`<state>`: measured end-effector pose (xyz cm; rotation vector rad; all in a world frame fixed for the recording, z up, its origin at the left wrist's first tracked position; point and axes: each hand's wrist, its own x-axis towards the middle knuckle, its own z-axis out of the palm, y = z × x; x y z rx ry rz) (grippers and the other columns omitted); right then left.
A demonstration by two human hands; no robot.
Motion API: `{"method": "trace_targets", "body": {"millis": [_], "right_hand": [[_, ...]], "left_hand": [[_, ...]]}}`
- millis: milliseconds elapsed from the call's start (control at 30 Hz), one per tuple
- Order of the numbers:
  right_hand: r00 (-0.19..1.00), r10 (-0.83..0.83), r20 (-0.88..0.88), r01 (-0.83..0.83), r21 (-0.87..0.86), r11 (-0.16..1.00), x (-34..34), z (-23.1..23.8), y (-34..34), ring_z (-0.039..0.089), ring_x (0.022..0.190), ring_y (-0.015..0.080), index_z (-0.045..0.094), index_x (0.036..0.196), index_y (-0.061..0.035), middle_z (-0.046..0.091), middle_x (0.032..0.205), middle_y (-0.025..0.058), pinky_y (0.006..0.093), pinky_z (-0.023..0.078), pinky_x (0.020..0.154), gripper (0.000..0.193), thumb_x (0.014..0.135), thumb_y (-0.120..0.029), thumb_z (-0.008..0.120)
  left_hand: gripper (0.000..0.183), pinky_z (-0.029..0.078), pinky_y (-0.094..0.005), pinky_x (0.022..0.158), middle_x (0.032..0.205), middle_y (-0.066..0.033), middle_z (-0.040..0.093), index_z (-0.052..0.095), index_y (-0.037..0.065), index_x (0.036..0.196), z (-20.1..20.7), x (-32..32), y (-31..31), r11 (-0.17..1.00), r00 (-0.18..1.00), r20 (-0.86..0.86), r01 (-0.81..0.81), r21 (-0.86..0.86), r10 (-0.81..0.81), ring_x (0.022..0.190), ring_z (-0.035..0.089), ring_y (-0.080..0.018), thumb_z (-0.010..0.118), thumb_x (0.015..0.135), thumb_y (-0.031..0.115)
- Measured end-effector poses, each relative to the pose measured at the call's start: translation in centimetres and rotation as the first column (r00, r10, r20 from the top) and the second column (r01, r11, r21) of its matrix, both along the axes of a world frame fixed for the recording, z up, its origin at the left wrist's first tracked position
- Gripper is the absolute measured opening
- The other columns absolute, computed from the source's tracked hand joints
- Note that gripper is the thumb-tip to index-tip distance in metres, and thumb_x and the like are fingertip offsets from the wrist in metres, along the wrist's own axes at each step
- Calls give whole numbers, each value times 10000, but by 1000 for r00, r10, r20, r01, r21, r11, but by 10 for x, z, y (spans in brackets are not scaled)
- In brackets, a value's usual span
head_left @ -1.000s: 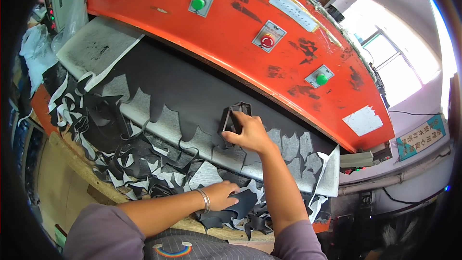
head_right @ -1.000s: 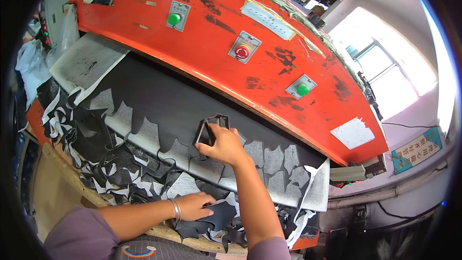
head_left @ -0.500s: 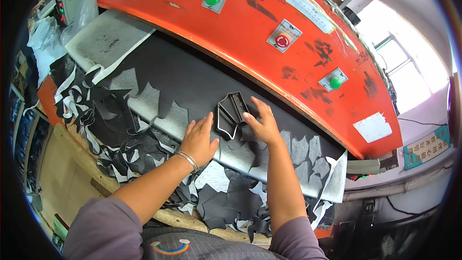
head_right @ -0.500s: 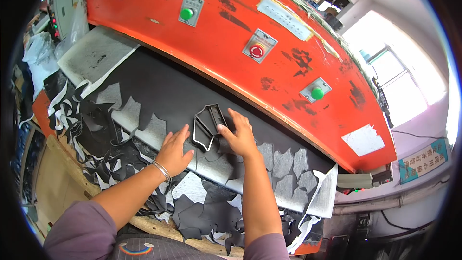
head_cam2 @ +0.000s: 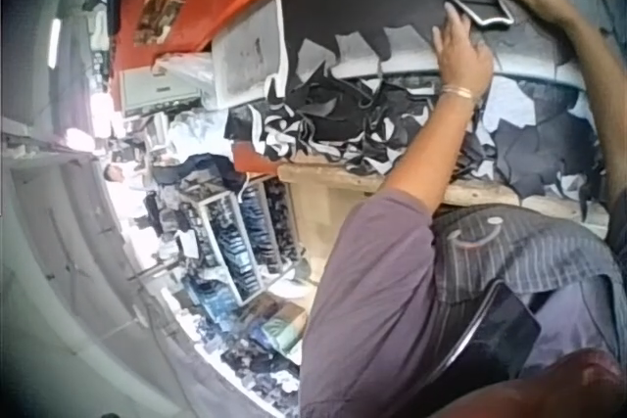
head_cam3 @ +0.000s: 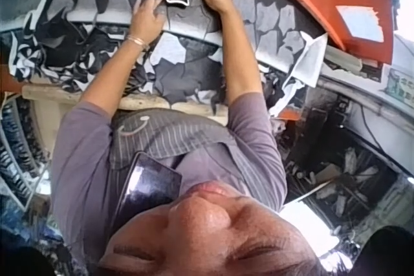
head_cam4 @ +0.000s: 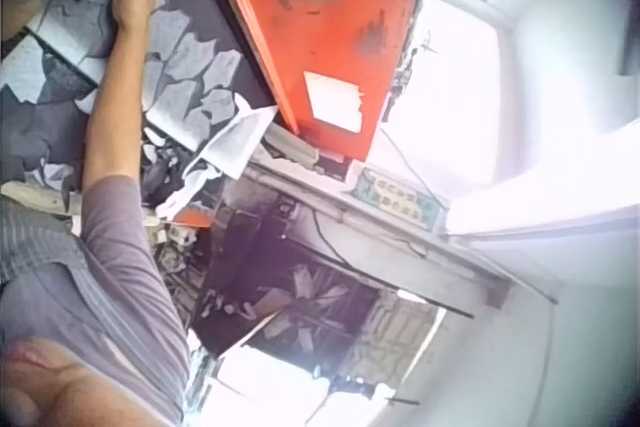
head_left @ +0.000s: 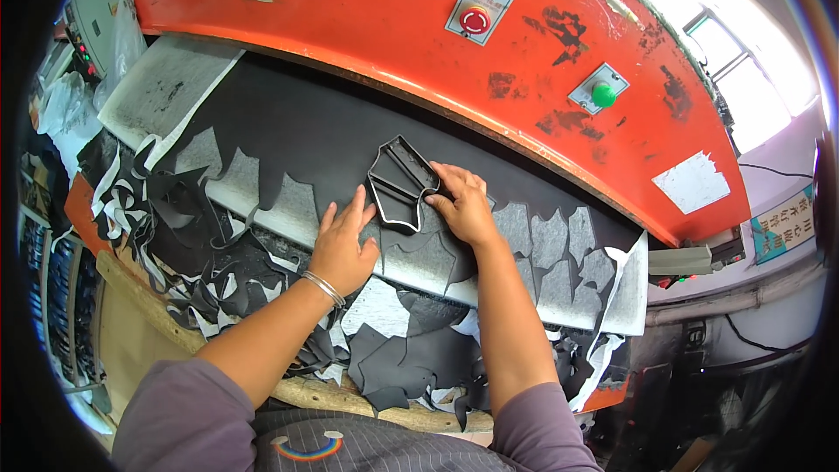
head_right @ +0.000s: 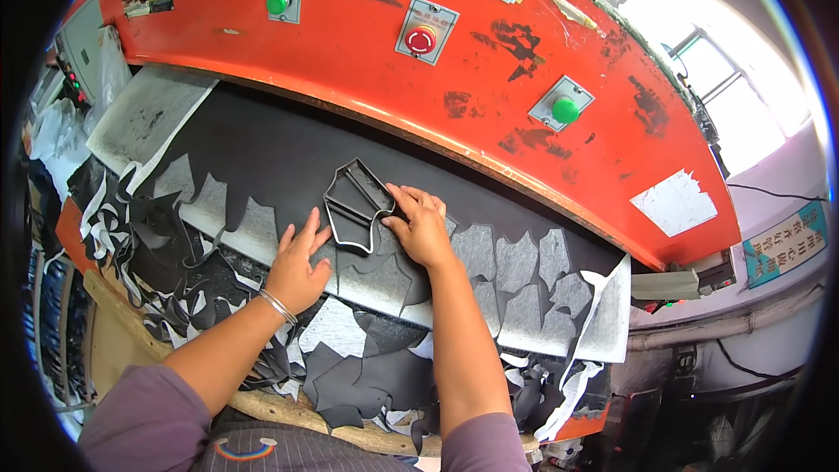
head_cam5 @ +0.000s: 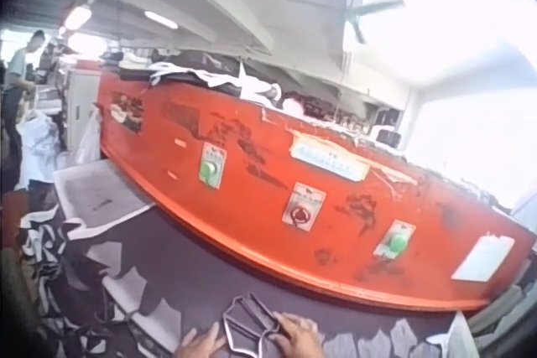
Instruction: Cutting shoe components from leather sheets using a metal die and a hydraulic press machine.
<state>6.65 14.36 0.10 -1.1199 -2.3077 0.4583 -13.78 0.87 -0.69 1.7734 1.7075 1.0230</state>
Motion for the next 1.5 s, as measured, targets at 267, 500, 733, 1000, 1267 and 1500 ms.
{"method": "trace_targets", "body": {"millis": [267, 500, 733, 1000, 1267, 1500], "right_hand": [[1000, -9, 23, 9, 25, 1000, -1, 0, -1, 474, 1172, 332, 563, 1294, -190, 563, 1246, 158, 420, 297, 1037, 517, 798, -210, 706], [999, -35, 42, 32, 61, 998, -4, 2, -4, 470, 1172, 351, 551, 1303, -218, 562, 1257, 160, 424, 331, 1023, 494, 826, -209, 677], [997, -62, 54, 59, 66, 996, -1, -2, -5, 454, 1180, 370, 557, 1295, -236, 555, 1272, 157, 429, 354, 1012, 481, 829, -223, 677], [995, -91, 52, 89, 38, 995, -2, 2, -8, 455, 1182, 360, 565, 1292, -240, 551, 1279, 154, 414, 348, 1021, 467, 836, -224, 668], [995, -81, 52, 80, 23, 997, -6, 7, -11, 467, 1201, 324, 561, 1299, -240, 560, 1271, 156, 411, 328, 1041, 473, 838, -230, 663], [998, -67, 15, 67, 11, 998, -3, 7, -10, 475, 1221, 302, 567, 1295, -216, 568, 1259, 167, 426, 305, 1065, 473, 833, -233, 665]], "left_hand": [[760, 286, -345, 1084, 1301, -179, 565, 152, -27, 1471, -1, -7, 3, 996, 1000, 19, -11, 84, 9, 1136, 567, -235, 535, 818, 38], [920, 350, -356, 1012, 1373, -253, 460, 109, -50, 1471, 2, -6, 18, 994, 994, -82, -60, 90, 68, 1311, 394, -350, 670, 760, 112], [1145, 268, -407, 1078, 1360, -245, 481, 120, -35, 1475, 13, -8, 26, 998, 976, -206, -69, -6, 67, 1261, 439, -349, 834, 627, 250], [1140, 281, -378, 1075, 1341, -226, 513, 136, -9, 1482, 9, -14, 27, 999, 991, -130, -36, -26, 32, 1255, 453, -341, 844, 621, 229], [981, 390, -359, 1031, 1325, -215, 523, 283, 5, 1444, -6, -29, 34, 999, 998, -51, -36, 30, 38, 1150, 567, -308, 833, 644, 144], [829, 431, -364, 988, 1188, -149, 582, 492, 60, 1335, 22, -27, 41, 999, 994, -108, 3, 50, 3, 1128, 562, -282, 852, 597, 173]]}}
